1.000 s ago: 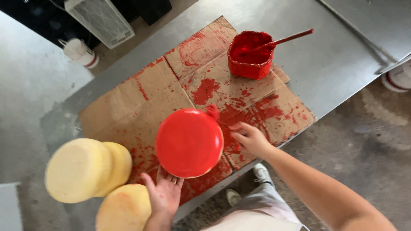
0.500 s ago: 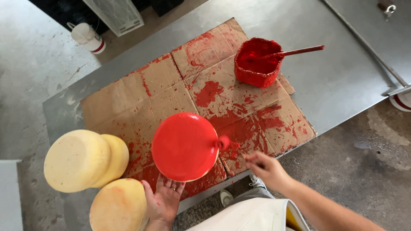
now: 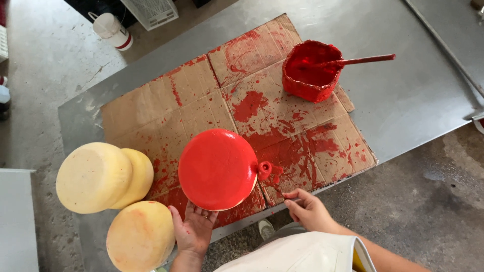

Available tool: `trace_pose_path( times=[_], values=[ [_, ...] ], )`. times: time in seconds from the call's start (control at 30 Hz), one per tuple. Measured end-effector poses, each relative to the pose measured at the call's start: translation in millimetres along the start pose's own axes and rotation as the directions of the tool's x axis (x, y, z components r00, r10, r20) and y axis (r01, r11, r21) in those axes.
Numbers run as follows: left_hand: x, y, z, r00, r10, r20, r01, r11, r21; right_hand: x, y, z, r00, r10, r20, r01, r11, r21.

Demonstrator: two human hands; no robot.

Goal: Applying a red protective coating to cheese wheels using a roller on a cardboard-covered workstation.

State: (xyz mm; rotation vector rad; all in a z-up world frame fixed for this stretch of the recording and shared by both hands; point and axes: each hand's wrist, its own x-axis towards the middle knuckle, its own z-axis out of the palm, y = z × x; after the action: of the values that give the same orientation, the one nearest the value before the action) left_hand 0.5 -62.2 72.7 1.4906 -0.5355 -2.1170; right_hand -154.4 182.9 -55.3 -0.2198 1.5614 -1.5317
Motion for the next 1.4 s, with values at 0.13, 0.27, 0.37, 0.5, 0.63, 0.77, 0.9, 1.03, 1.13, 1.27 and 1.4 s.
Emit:
trace_pose_path(
  times=[0.13, 0.27, 0.37, 0.5, 0.63, 0.77, 0.9, 1.03, 1.13, 1.27, 1.4],
  values=[
    [58.3, -10.5, -49.9, 0.989, 0.097, 0.112, -0.094, 0.995, -0.037, 32.4, -21.2, -3.1, 1.0, 0.014, -0.005, -0.015, 0.989, -0.144],
    [44.1, 13.1, -18.9, 0.988, 0.139, 0.064, -0.143, 0.988, 0.066, 44.8, -73.0, 19.6, 0.989, 0.148, -0.03, -0.148, 0.989, -0.008],
    [74.8, 26.9, -26.0, 0.976, 0.179, 0.128, -0.191, 0.977, 0.09, 23.2, -49.5, 20.3, 0.989, 0.126, -0.081, -0.131, 0.99, -0.058],
    [74.7, 42.9, -3.8, 0.981, 0.049, 0.189, -0.083, 0.981, 0.173, -14.5, 21.2, 6.7, 0.997, -0.016, -0.071, 0.015, 1.0, -0.017],
    [59.5, 42.0, 4.9, 0.985, 0.032, 0.169, -0.069, 0.974, 0.215, -9.3, -7.5, 4.6, 0.997, 0.024, -0.076, -0.031, 0.995, -0.093],
    [42.5, 24.6, -6.3, 0.985, 0.078, 0.152, -0.098, 0.987, 0.128, 32.6, -84.5, 13.2, 0.995, 0.07, -0.068, -0.084, 0.969, -0.233],
    [14.4, 3.8, -10.1, 0.996, 0.077, 0.046, -0.081, 0.993, 0.08, 82.5, -111.3, 21.2, 0.994, 0.104, 0.021, -0.095, 0.96, -0.264],
    [29.8, -12.9, -41.2, 0.997, 0.072, 0.04, -0.07, 0.996, -0.052, 60.3, -103.8, 8.7, 0.996, 0.073, 0.046, -0.054, 0.941, -0.334],
    [-0.5, -5.2, -7.9, 0.998, 0.042, -0.046, -0.041, 0.999, 0.029, 23.6, -28.9, -7.8, 1.0, 0.011, 0.003, -0.01, 0.968, -0.251],
    [21.3, -34.3, -42.6, 0.999, 0.043, -0.031, -0.044, 0.998, -0.035, 18.0, -32.9, -13.8, 0.995, 0.057, 0.078, -0.052, 0.996, -0.074],
    [11.7, -51.4, -40.8, 1.0, 0.026, 0.013, -0.024, 0.99, -0.139, 64.3, -133.7, 2.6, 0.986, 0.148, 0.08, -0.101, 0.902, -0.42]
  ],
)
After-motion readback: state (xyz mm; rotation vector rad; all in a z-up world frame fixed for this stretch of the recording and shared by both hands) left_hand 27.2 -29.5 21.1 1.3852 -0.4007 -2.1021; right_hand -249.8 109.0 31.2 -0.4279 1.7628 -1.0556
